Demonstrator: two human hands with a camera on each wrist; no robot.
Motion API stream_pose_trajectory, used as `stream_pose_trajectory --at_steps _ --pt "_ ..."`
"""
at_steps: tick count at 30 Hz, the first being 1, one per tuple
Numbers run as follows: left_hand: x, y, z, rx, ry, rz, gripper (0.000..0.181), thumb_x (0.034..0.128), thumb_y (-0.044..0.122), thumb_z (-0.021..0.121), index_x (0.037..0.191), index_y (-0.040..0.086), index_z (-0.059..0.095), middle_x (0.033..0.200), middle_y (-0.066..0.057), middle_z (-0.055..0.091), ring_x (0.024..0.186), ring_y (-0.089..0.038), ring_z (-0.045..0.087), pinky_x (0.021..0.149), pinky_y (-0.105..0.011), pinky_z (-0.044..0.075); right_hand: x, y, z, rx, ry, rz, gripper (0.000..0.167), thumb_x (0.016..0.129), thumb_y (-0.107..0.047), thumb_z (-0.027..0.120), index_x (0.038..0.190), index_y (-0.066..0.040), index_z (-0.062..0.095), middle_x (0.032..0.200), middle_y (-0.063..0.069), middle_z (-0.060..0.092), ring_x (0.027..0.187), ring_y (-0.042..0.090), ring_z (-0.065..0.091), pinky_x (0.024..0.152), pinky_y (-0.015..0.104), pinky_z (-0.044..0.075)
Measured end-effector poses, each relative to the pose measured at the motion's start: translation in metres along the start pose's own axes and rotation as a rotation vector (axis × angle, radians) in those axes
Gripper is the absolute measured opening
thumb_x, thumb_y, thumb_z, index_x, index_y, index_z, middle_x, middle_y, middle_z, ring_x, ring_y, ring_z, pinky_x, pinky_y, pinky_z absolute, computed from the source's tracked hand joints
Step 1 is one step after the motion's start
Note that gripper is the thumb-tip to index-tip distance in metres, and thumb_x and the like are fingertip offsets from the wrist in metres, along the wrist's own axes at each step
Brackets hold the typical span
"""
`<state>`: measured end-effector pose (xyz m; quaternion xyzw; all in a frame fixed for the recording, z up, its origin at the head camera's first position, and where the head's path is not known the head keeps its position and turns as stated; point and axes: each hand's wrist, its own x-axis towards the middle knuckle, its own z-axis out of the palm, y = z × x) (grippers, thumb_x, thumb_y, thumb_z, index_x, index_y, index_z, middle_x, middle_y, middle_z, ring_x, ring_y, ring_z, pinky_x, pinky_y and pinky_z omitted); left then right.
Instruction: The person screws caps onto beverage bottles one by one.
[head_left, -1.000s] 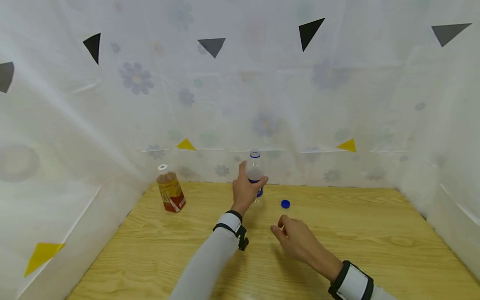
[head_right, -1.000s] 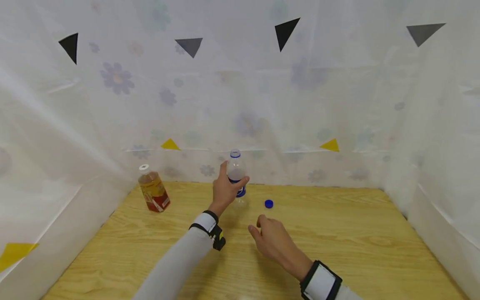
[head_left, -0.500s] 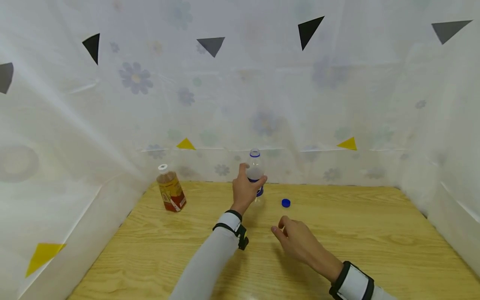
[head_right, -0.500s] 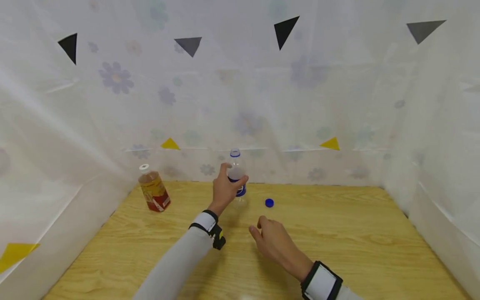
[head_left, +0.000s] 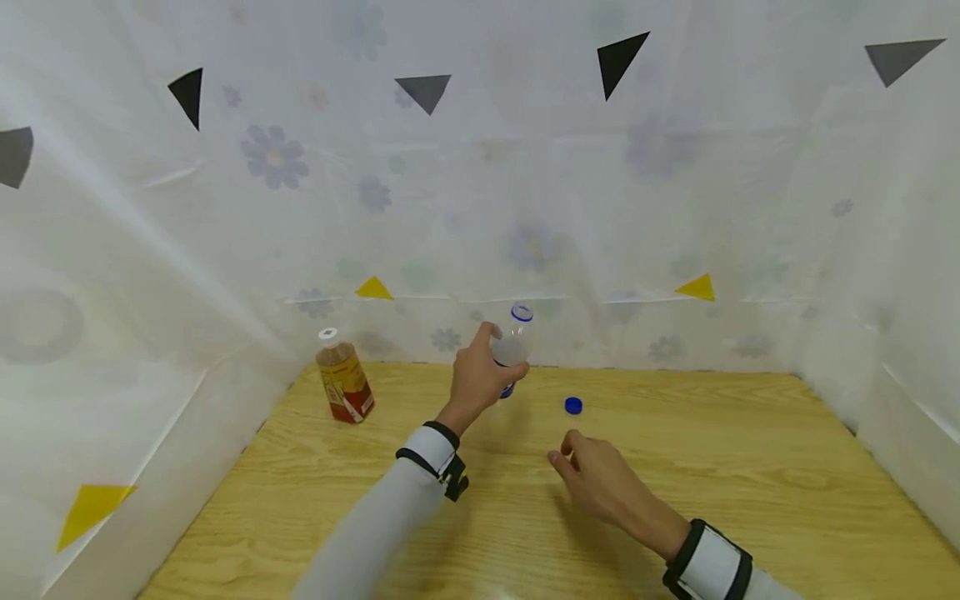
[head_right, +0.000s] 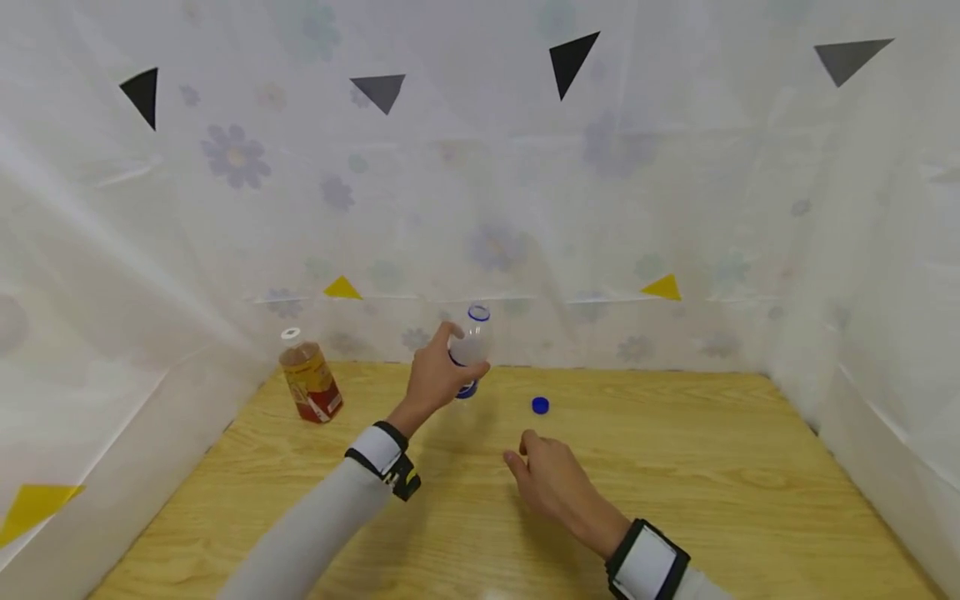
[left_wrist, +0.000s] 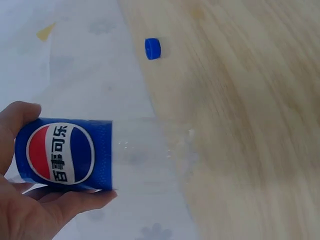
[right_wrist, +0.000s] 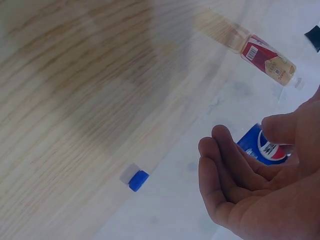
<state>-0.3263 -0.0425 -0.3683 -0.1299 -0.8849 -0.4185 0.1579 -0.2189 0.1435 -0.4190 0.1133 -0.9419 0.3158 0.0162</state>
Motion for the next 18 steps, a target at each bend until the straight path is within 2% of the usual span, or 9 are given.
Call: stream_pose_trajectory --at_steps 5,8,13,18 --pt "-0.017 0.006 -0.014 0.046 -0.125 0.019 0.054 0.0826 0.031 0.082 0.125 0.012 0.054 0.105 -0.020 0.072 0.089 -0.033 0.073 0.063 -0.038 0.060 0.000 0.002 -0.002 0.003 -0.006 0.013 0.020 0.103 -0.025 0.060 0.102 -0.005 0.063 0.066 -0.001 0.056 0.055 0.012 0.051 0.051 0.027 0.041" --pt "-0.029 0.008 -0.020 0.033 -0.174 0.029 0.050 0.0813 0.031 0.083 0.121 0.015 0.056 0.101 -0.019 0.072 0.085 -0.030 0.072 0.061 -0.036 0.059 -0.001 0.005 -0.002 0.005 -0.009 0.020 0.019 0.103 -0.024 0.060 0.101 -0.005 0.063 0.066 -0.001 0.056 0.055 0.013 0.051 0.050 0.027 0.040" --pt "-0.044 0.007 -0.022 -0.007 -0.223 0.065 0.048 0.0809 0.031 0.083 0.118 0.016 0.057 0.098 -0.017 0.072 0.081 -0.025 0.071 0.059 -0.033 0.057 -0.003 0.008 -0.002 -0.004 0.007 0.026 0.016 0.102 -0.021 0.061 0.099 -0.005 0.063 0.064 -0.001 0.055 0.054 0.013 0.049 0.049 0.026 0.039" --pt "-0.053 0.005 -0.022 -0.027 -0.227 0.074 0.047 0.0807 0.032 0.083 0.117 0.017 0.057 0.095 -0.016 0.073 0.079 -0.024 0.071 0.058 -0.032 0.056 -0.003 0.010 -0.001 -0.007 0.018 0.010 0.016 0.102 -0.021 0.061 0.099 -0.006 0.063 0.064 -0.002 0.055 0.053 0.012 0.049 0.048 0.026 0.039"
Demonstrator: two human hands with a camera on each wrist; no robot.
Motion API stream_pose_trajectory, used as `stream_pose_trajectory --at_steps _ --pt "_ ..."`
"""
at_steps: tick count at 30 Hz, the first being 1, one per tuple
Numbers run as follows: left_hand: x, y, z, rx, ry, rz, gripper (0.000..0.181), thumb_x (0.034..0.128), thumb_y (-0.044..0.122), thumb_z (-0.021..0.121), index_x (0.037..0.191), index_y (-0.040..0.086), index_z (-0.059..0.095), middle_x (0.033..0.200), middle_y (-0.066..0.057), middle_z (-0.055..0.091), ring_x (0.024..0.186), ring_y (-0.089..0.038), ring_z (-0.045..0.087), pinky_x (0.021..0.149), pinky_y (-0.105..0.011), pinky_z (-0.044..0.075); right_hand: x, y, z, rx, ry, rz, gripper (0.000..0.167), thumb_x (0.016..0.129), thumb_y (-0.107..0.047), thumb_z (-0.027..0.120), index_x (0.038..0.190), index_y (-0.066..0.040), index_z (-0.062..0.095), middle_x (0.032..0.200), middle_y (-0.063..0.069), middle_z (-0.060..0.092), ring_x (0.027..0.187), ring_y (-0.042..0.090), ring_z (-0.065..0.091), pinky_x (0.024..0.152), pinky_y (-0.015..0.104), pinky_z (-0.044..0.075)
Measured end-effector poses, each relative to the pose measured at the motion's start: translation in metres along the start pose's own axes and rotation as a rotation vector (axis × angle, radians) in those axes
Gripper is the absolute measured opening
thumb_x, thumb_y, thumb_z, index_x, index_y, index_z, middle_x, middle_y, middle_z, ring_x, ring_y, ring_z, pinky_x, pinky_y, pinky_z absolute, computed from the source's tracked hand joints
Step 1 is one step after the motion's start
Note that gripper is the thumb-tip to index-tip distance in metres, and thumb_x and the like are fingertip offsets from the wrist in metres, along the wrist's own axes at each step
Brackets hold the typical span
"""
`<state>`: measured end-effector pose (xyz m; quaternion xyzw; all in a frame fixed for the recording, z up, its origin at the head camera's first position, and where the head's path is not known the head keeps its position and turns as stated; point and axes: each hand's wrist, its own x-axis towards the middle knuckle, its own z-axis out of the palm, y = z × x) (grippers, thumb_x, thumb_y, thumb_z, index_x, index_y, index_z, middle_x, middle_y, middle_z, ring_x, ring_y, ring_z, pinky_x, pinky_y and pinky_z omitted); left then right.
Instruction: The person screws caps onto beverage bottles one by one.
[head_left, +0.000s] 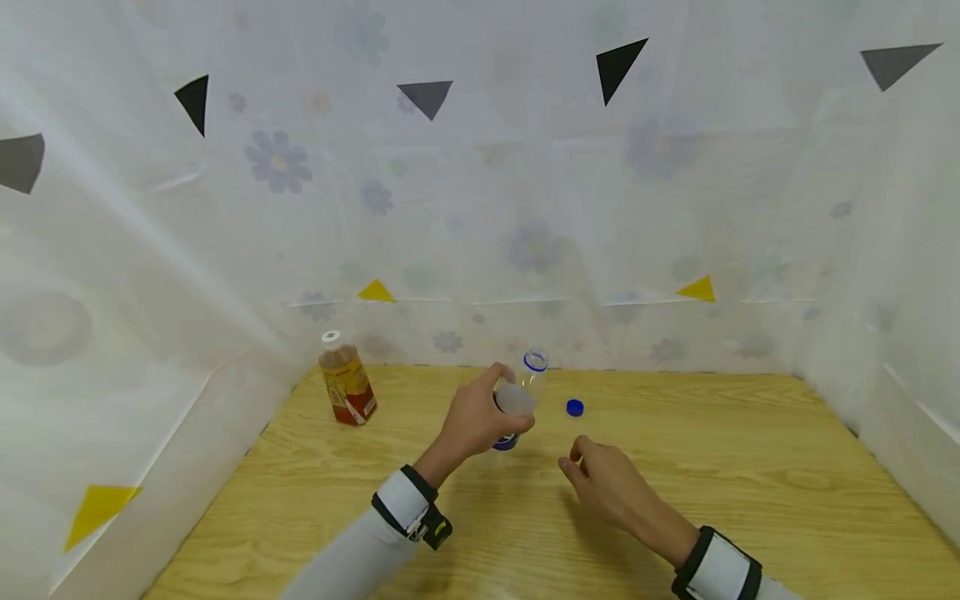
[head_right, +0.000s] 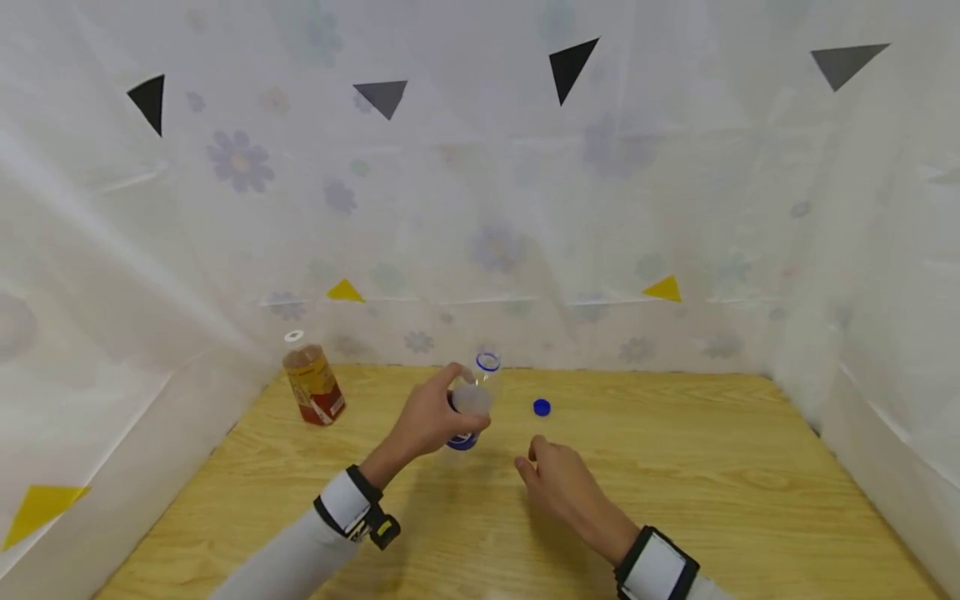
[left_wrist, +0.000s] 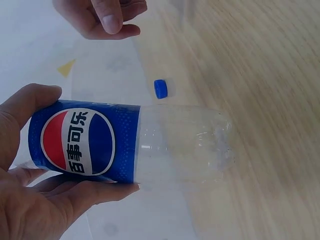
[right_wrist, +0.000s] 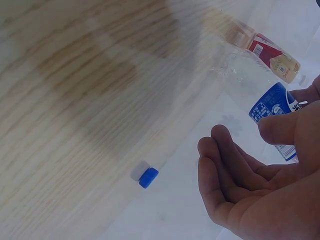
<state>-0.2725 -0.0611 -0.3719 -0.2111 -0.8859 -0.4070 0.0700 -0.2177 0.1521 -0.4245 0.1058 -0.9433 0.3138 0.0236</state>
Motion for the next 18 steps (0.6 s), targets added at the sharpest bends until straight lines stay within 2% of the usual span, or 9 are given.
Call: stream_pose_trajectory --at_steps 8,18 --pt "-0.0065 -0.0026 0.0049 -0.006 0.019 0.021 0.048 0.0806 0.033 0.084 0.118 0.018 0.058 0.092 -0.013 0.074 0.077 -0.020 0.071 0.058 -0.027 0.055 -0.0006 0.0018 0.0038 -0.003 0.019 -0.010 0.015 0.102 -0.020 0.062 0.097 -0.006 0.063 0.065 -0.002 0.056 0.054 0.012 0.049 0.049 0.027 0.039" --pt "-0.0050 -0.0041 0.0072 0.016 0.050 0.031 0.049 0.0791 0.031 0.086 0.118 0.017 0.059 0.094 -0.015 0.073 0.079 -0.024 0.072 0.058 -0.030 0.055 -0.0003 0.0012 0.0034 -0.011 0.025 -0.012 0.015 0.102 -0.019 0.062 0.097 -0.005 0.063 0.066 -0.002 0.057 0.056 0.012 0.050 0.050 0.027 0.040"
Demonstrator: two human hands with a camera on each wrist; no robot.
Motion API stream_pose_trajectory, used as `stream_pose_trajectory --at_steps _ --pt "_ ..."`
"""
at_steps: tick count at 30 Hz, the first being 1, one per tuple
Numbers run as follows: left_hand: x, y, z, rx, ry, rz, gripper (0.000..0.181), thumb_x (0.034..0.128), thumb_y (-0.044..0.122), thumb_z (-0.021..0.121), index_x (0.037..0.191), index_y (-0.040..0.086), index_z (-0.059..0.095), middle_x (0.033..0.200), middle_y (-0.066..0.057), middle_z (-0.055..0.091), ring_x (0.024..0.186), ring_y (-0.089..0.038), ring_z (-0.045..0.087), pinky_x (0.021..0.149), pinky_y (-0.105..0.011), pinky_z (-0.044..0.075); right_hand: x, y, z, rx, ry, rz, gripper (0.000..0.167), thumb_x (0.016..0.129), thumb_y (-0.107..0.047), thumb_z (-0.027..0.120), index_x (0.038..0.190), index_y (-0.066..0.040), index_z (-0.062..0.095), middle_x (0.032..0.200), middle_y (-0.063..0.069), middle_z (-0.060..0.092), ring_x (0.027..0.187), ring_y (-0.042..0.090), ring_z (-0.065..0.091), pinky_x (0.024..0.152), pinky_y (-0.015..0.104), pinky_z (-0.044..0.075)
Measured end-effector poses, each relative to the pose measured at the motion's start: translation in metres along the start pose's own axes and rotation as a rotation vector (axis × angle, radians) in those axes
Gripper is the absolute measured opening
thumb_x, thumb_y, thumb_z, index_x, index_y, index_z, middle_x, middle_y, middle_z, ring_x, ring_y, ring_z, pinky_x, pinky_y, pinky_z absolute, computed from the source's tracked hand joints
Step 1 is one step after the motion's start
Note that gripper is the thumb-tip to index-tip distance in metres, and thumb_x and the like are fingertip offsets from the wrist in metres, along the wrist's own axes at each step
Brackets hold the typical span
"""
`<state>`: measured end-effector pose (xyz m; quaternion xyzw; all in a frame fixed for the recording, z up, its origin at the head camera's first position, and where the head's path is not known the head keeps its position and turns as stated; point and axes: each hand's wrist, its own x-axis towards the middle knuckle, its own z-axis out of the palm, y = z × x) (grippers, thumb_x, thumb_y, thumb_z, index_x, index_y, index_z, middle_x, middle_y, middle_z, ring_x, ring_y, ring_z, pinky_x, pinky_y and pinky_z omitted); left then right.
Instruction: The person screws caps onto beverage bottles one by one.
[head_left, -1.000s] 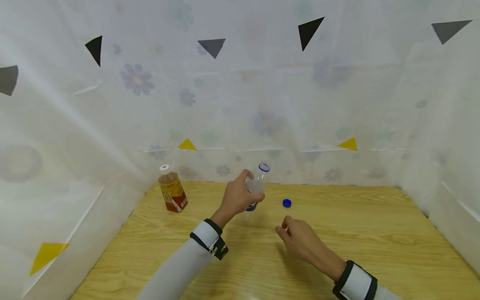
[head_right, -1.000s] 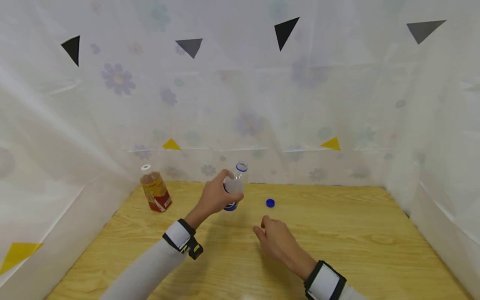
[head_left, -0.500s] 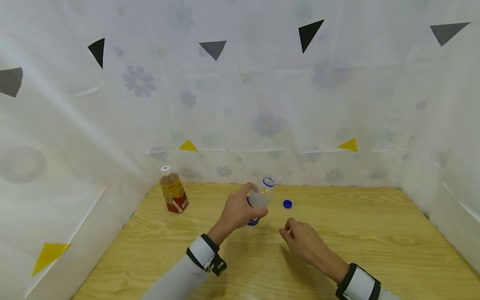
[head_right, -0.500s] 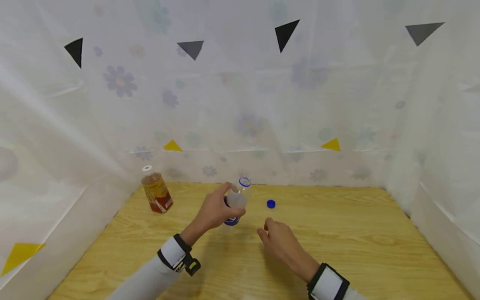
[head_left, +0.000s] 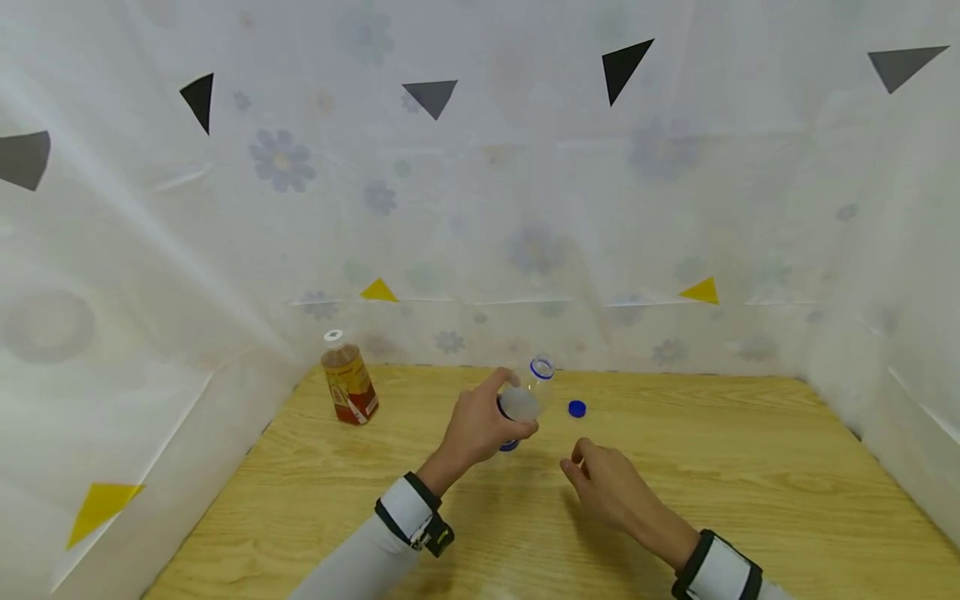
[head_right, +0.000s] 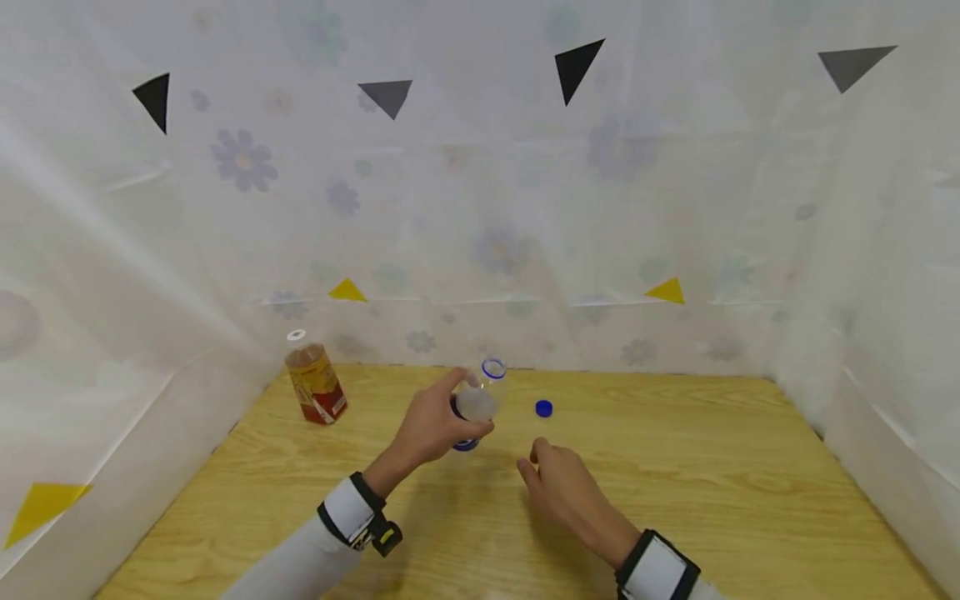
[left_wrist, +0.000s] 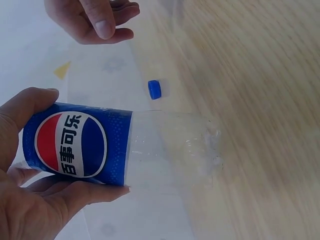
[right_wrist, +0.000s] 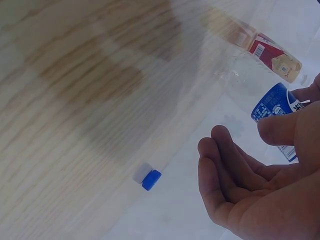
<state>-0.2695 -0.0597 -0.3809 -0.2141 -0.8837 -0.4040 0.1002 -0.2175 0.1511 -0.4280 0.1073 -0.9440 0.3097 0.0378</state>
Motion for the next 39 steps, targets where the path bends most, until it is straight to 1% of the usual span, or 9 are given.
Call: stream_pose_trajectory --at_steps 8,13,16,19,22,25,31,35,39 --pt "0.003 0.001 0.003 0.027 0.019 -0.008 0.052 0.0796 0.029 0.087 0.121 0.017 0.059 0.100 -0.017 0.074 0.084 -0.027 0.073 0.061 -0.031 0.057 0.002 0.000 0.002 0.004 -0.016 0.018 0.014 0.102 -0.020 0.062 0.096 -0.006 0.063 0.064 -0.002 0.055 0.054 0.012 0.049 0.049 0.026 0.039" --pt "0.002 -0.001 0.002 0.026 0.026 0.004 0.051 0.0795 0.028 0.086 0.121 0.017 0.059 0.097 -0.015 0.074 0.083 -0.025 0.073 0.061 -0.030 0.056 0.002 -0.001 0.001 0.010 -0.014 0.008 0.014 0.101 -0.018 0.062 0.096 -0.005 0.063 0.064 -0.002 0.056 0.053 0.012 0.049 0.048 0.026 0.039" --pt "0.002 -0.002 0.002 0.027 0.030 0.004 0.051 0.0792 0.029 0.087 0.121 0.017 0.059 0.097 -0.014 0.074 0.083 -0.025 0.073 0.061 -0.030 0.056 0.005 -0.001 0.000 0.002 -0.006 0.005 0.016 0.102 -0.019 0.061 0.102 -0.003 0.063 0.068 -0.001 0.059 0.056 0.012 0.052 0.051 0.027 0.042" --pt "0.002 -0.002 0.002 0.027 0.027 0.002 0.052 0.0793 0.029 0.087 0.122 0.018 0.059 0.099 -0.015 0.074 0.085 -0.026 0.074 0.062 -0.031 0.057 0.012 -0.001 -0.005 -0.045 0.042 -0.035 0.022 0.103 -0.019 0.059 0.113 0.000 0.061 0.080 0.004 0.064 0.067 0.014 0.059 0.059 0.031 0.049" --pt "0.003 -0.002 0.003 0.035 0.027 0.002 0.053 0.0793 0.030 0.087 0.122 0.017 0.059 0.100 -0.016 0.074 0.086 -0.027 0.074 0.063 -0.032 0.058 0.024 -0.005 -0.015 -0.091 0.143 -0.120 0.030 0.104 -0.018 0.057 0.124 0.004 0.059 0.096 0.012 0.067 0.084 0.023 0.064 0.071 0.040 0.054" --pt "0.004 -0.003 0.003 0.045 0.030 -0.002 0.053 0.0790 0.031 0.087 0.122 0.017 0.059 0.099 -0.015 0.075 0.086 -0.027 0.074 0.063 -0.032 0.058 0.039 -0.013 -0.031 -0.108 0.243 -0.200 0.034 0.104 -0.018 0.056 0.129 0.005 0.056 0.104 0.019 0.066 0.093 0.033 0.064 0.075 0.048 0.054" --pt "0.005 -0.003 0.005 0.045 0.027 -0.008 0.054 0.0785 0.031 0.087 0.123 0.019 0.060 0.102 -0.014 0.075 0.088 -0.027 0.074 0.064 -0.033 0.059 0.074 -0.035 -0.069 -0.119 0.383 -0.271 0.033 0.105 -0.020 0.054 0.129 0.004 0.057 0.100 0.023 0.066 0.089 0.037 0.063 0.072 0.051 0.052" --pt "0.005 -0.002 0.004 0.047 0.027 -0.011 0.055 0.0779 0.032 0.088 0.124 0.018 0.060 0.102 -0.014 0.075 0.089 -0.027 0.074 0.065 -0.034 0.059 0.095 -0.044 -0.083 -0.110 0.405 -0.258 0.036 0.107 -0.022 0.051 0.130 0.005 0.055 0.103 0.025 0.065 0.089 0.039 0.063 0.072 0.051 0.052" --pt "0.005 -0.001 0.005 0.041 0.033 -0.013 0.055 0.0766 0.031 0.089 0.122 0.018 0.061 0.102 -0.013 0.075 0.088 -0.027 0.074 0.064 -0.034 0.059 0.112 -0.038 -0.082 -0.114 0.371 -0.213 0.036 0.108 -0.018 0.047 0.129 0.009 0.054 0.096 0.025 0.064 0.081 0.036 0.063 0.070 0.049 0.052"
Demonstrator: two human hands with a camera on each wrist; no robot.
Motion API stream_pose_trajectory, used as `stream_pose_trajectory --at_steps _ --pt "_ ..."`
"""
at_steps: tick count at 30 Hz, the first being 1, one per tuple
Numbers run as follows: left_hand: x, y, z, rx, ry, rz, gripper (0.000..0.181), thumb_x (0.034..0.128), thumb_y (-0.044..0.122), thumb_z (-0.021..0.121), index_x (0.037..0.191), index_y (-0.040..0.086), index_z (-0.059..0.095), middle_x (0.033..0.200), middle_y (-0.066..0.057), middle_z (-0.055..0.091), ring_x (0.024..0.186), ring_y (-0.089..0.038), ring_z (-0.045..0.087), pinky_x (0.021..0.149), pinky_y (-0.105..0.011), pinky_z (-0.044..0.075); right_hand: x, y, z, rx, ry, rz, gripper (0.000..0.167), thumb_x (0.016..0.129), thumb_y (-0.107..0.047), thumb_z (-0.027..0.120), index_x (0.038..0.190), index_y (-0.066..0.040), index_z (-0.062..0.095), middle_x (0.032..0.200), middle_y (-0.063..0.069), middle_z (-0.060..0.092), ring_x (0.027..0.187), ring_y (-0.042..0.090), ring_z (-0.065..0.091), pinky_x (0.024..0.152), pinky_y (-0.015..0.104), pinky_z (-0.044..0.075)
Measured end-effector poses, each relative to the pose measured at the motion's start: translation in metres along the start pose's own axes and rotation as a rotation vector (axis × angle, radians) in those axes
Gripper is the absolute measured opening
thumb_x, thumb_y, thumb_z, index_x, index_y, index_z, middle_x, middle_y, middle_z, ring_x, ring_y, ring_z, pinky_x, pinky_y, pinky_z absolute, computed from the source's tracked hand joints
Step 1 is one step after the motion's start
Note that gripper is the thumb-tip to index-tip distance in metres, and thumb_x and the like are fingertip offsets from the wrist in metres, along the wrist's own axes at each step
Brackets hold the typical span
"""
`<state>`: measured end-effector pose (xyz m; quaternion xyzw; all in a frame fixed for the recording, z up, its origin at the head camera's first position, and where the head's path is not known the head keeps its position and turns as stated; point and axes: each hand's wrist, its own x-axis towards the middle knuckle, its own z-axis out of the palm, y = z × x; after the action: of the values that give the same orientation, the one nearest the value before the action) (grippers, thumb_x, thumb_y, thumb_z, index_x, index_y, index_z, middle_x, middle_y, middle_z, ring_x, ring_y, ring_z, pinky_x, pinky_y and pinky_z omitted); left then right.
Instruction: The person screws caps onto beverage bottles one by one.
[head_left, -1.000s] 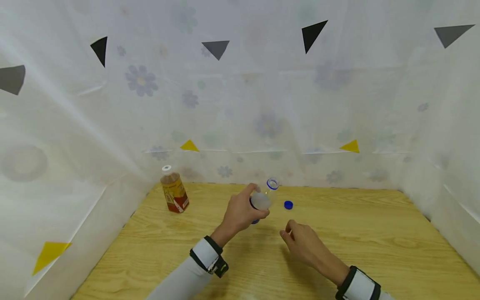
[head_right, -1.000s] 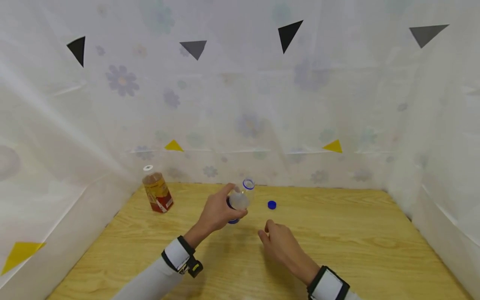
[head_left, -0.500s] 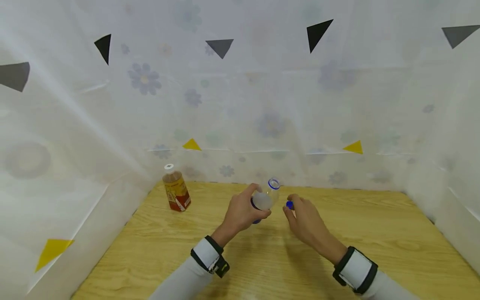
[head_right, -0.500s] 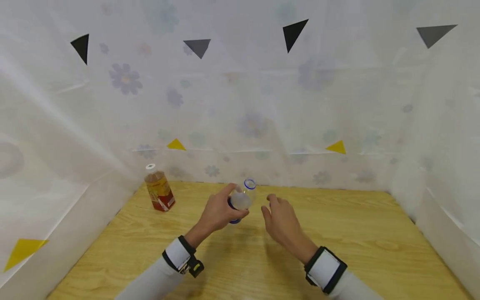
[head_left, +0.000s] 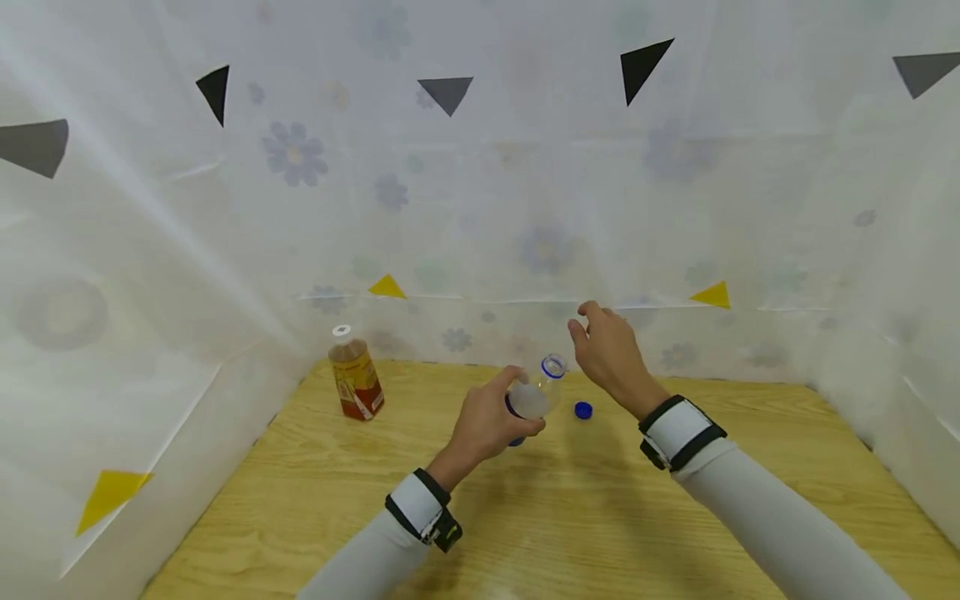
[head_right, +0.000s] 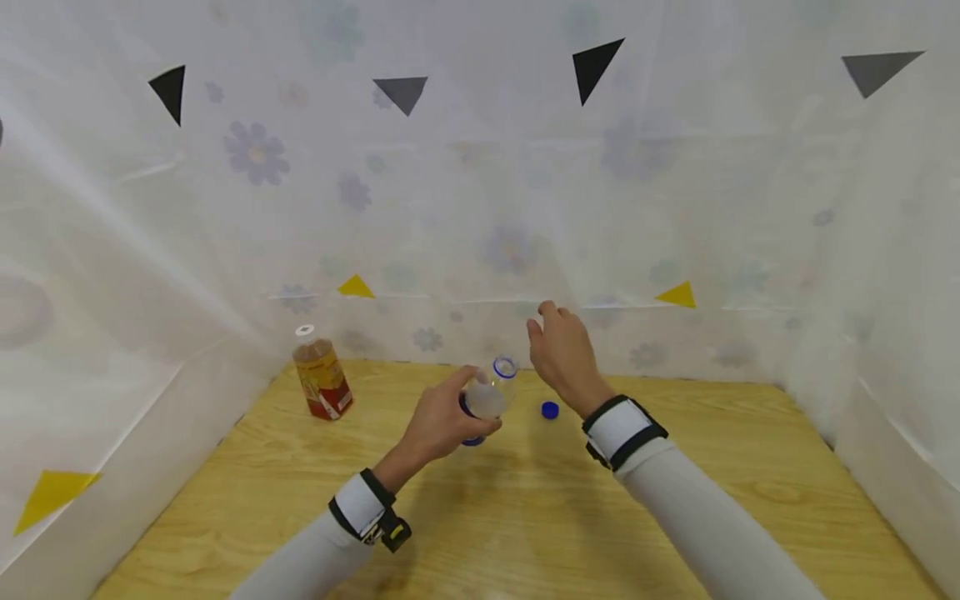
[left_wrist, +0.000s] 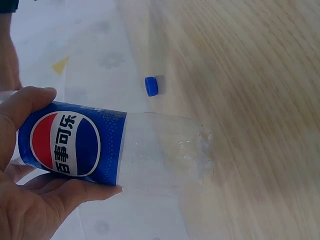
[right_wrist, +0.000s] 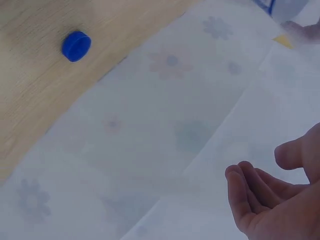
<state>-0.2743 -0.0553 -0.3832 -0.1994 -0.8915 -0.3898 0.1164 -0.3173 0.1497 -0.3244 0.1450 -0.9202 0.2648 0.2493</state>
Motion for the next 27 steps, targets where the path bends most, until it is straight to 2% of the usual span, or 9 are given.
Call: stream_pose_trajectory --at_steps 4,7,10,17,19,22,27 --pt "-0.001 -0.002 0.002 0.006 -0.007 -0.001 0.055 0.0763 0.031 0.089 0.122 0.017 0.061 0.100 -0.012 0.075 0.086 -0.026 0.074 0.062 -0.032 0.058 0.000 0.021 0.022 -0.025 -0.076 0.063 0.036 0.108 -0.014 0.042 0.127 0.014 0.054 0.093 0.027 0.066 0.075 0.034 0.063 0.071 0.049 0.054" --pt "0.000 -0.003 0.003 0.024 -0.001 0.009 0.056 0.0769 0.031 0.088 0.123 0.016 0.061 0.099 -0.012 0.075 0.086 -0.026 0.074 0.062 -0.031 0.057 -0.008 0.039 0.042 -0.030 -0.159 0.144 0.041 0.108 -0.017 0.041 0.132 0.015 0.049 0.108 0.033 0.064 0.092 0.042 0.066 0.082 0.054 0.055" --pt "0.001 -0.003 0.002 0.040 0.007 0.023 0.056 0.0779 0.032 0.088 0.124 0.017 0.061 0.099 -0.012 0.075 0.086 -0.026 0.074 0.062 -0.030 0.057 -0.018 0.055 0.060 -0.040 -0.226 0.208 0.048 0.107 -0.023 0.047 0.135 0.017 0.045 0.118 0.038 0.061 0.105 0.050 0.063 0.088 0.057 0.054" --pt "0.001 -0.001 0.001 0.015 -0.012 0.012 0.056 0.0789 0.034 0.087 0.126 0.019 0.061 0.098 -0.012 0.075 0.083 -0.024 0.073 0.060 -0.027 0.055 -0.043 0.079 0.087 -0.100 -0.270 0.245 0.063 0.096 -0.032 0.070 0.126 0.020 0.052 0.100 0.034 0.067 0.090 0.049 0.067 0.078 0.056 0.057" --pt "0.001 -0.001 0.001 0.011 -0.012 0.009 0.056 0.0786 0.034 0.087 0.126 0.020 0.061 0.099 -0.012 0.075 0.084 -0.024 0.073 0.060 -0.027 0.055 -0.047 0.081 0.091 -0.107 -0.277 0.256 0.059 0.094 -0.032 0.073 0.123 0.017 0.056 0.100 0.032 0.068 0.091 0.048 0.066 0.078 0.056 0.056" --pt "0.001 -0.002 0.001 0.012 -0.008 0.010 0.057 0.0784 0.033 0.087 0.127 0.019 0.061 0.098 -0.013 0.075 0.083 -0.024 0.073 0.060 -0.028 0.055 -0.050 0.084 0.097 -0.117 -0.286 0.260 0.045 0.094 -0.028 0.071 0.114 0.011 0.062 0.100 0.028 0.067 0.091 0.046 0.065 0.077 0.056 0.055" --pt "0.000 -0.004 0.003 0.022 -0.004 0.016 0.058 0.0786 0.033 0.087 0.128 0.019 0.061 0.099 -0.012 0.075 0.083 -0.024 0.073 0.061 -0.028 0.055 -0.052 0.089 0.104 -0.136 -0.284 0.244 0.026 0.096 -0.020 0.067 0.100 0.006 0.066 0.091 0.023 0.066 0.085 0.043 0.064 0.073 0.054 0.055"
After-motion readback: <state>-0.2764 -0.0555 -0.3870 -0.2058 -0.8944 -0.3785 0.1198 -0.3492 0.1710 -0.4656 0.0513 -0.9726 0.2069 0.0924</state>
